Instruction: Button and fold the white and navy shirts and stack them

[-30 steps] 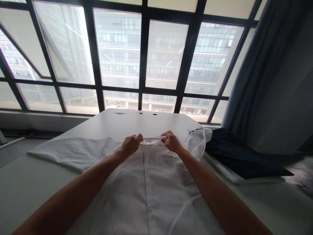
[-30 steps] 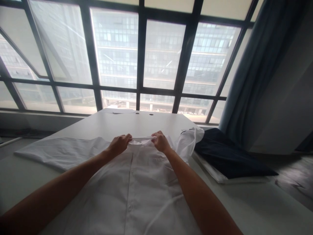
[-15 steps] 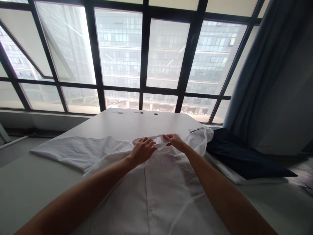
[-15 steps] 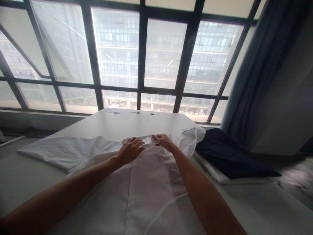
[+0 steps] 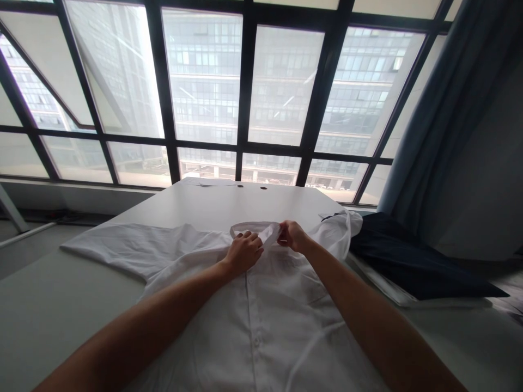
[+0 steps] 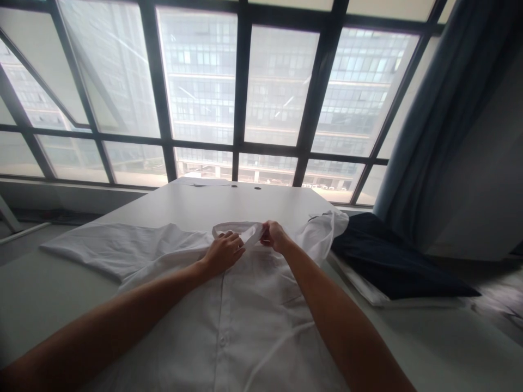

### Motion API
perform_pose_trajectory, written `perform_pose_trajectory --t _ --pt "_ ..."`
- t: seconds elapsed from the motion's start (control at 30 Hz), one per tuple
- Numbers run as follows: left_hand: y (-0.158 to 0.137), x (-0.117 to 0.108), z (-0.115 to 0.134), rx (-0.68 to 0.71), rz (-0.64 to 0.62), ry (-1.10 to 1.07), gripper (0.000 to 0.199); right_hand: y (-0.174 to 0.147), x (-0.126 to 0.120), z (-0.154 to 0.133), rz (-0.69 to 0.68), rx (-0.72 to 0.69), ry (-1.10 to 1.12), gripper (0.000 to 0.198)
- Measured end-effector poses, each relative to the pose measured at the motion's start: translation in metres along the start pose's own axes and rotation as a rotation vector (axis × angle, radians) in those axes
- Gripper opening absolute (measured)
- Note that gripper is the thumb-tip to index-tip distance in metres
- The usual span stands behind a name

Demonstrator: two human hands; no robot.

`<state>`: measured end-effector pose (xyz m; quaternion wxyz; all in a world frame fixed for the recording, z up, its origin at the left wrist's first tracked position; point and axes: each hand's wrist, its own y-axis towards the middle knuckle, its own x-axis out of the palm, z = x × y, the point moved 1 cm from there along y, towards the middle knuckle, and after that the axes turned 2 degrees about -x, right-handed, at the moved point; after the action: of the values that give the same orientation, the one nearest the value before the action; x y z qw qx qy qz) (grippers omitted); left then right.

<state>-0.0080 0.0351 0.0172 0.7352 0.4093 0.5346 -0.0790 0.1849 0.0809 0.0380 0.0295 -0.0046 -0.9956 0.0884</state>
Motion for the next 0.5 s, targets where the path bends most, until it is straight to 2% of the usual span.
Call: perform_pose_trajectory --t 0.13,0.27,0.4,0.5 --pt "-0.0029 -0.0025 0.0025 0.022 0.013 0.049 0.007 -0.0016 0.0052 0.0006 -0.027 -0.006 -0.030 0.018" --pt "-0.0055 -0.0048 0.0055 0.026 0.030 0.033 0.022 -0.0045 0.0085 -0.0002 -0.051 -0.039 -0.031 0.018" --pt "-0.0054 -0.0041 0.0044 0.072 0.044 0.076 0.024 -0.0037 0.0067 -0.0003 -0.053 -0.051 0.025 0.022" --pt "-0.0047 -0.0011 0.0019 0.124 0.064 0.095 0.024 -0.0008 0.0056 0.0027 -0.010 -0.020 0.011 0.032"
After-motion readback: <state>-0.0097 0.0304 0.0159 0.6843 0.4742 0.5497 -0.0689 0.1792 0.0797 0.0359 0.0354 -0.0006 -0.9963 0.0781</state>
